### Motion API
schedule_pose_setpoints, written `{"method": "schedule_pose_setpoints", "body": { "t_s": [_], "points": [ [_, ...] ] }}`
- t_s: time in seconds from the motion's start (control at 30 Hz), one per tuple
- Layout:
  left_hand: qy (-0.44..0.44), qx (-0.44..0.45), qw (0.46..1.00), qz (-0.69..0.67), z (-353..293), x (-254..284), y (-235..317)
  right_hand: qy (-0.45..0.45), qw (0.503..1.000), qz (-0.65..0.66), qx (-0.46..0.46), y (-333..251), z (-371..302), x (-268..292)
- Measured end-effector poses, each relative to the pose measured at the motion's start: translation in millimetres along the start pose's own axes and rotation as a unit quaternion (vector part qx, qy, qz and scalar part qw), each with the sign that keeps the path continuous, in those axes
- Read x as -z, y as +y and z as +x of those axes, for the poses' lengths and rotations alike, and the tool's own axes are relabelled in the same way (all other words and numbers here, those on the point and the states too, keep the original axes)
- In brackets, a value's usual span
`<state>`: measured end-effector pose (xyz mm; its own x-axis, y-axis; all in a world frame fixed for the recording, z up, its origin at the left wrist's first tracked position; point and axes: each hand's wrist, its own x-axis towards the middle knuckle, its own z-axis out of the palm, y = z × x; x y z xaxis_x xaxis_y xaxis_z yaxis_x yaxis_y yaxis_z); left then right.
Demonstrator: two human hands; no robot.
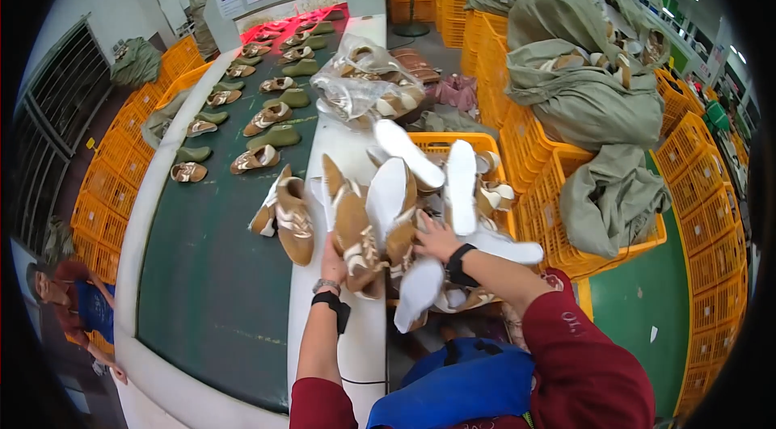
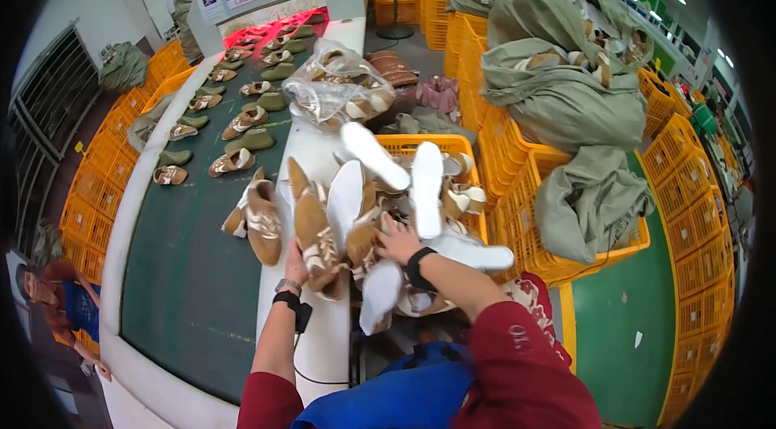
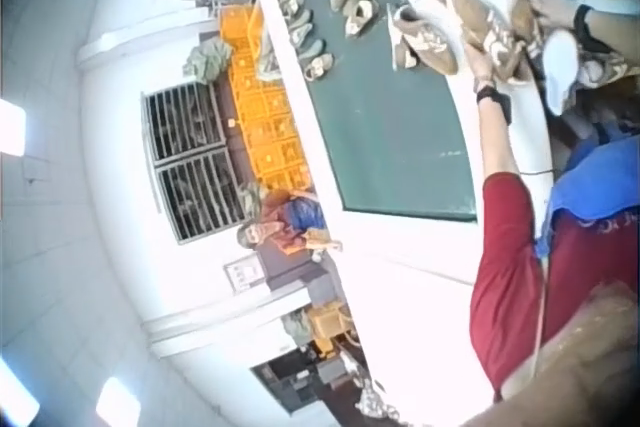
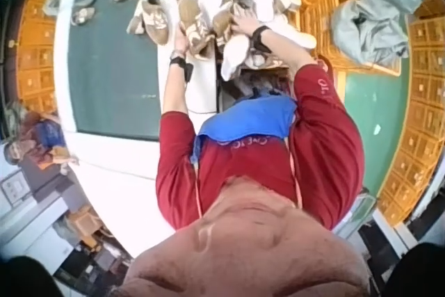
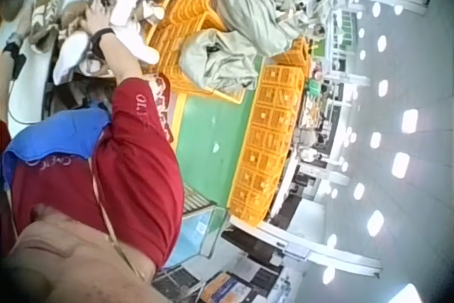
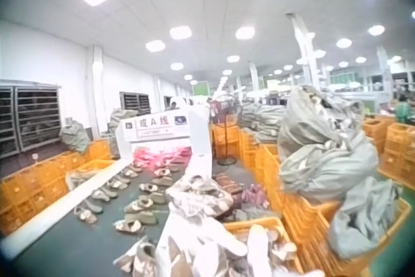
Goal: The person is sorting semi-finished shoes and soles from large bags into smaller yellow crates at a factory station.
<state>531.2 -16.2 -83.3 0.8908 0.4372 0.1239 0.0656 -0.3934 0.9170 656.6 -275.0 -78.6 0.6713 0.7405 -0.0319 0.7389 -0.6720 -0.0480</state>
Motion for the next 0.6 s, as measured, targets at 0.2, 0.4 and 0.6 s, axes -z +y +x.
{"method": "schedule_pose_setpoints", "body": {
  "t_s": [0.2, 0.4, 0.6],
  "points": [
    [-0.104, 0.019, 0.985, 0.135, -23, 27, 43, 0.121, 0.923, 0.365, 0.005, 29, -61, 68],
    [0.04, 0.016, 0.983, 0.179, -10, 93, 58, -0.049, 0.926, 0.373, 0.035, 52, -101, 94],
    [0.192, -0.045, 0.923, 0.331, -1, 113, 45, -0.112, 0.935, 0.326, 0.078, 64, -102, 79]
  ]
}}
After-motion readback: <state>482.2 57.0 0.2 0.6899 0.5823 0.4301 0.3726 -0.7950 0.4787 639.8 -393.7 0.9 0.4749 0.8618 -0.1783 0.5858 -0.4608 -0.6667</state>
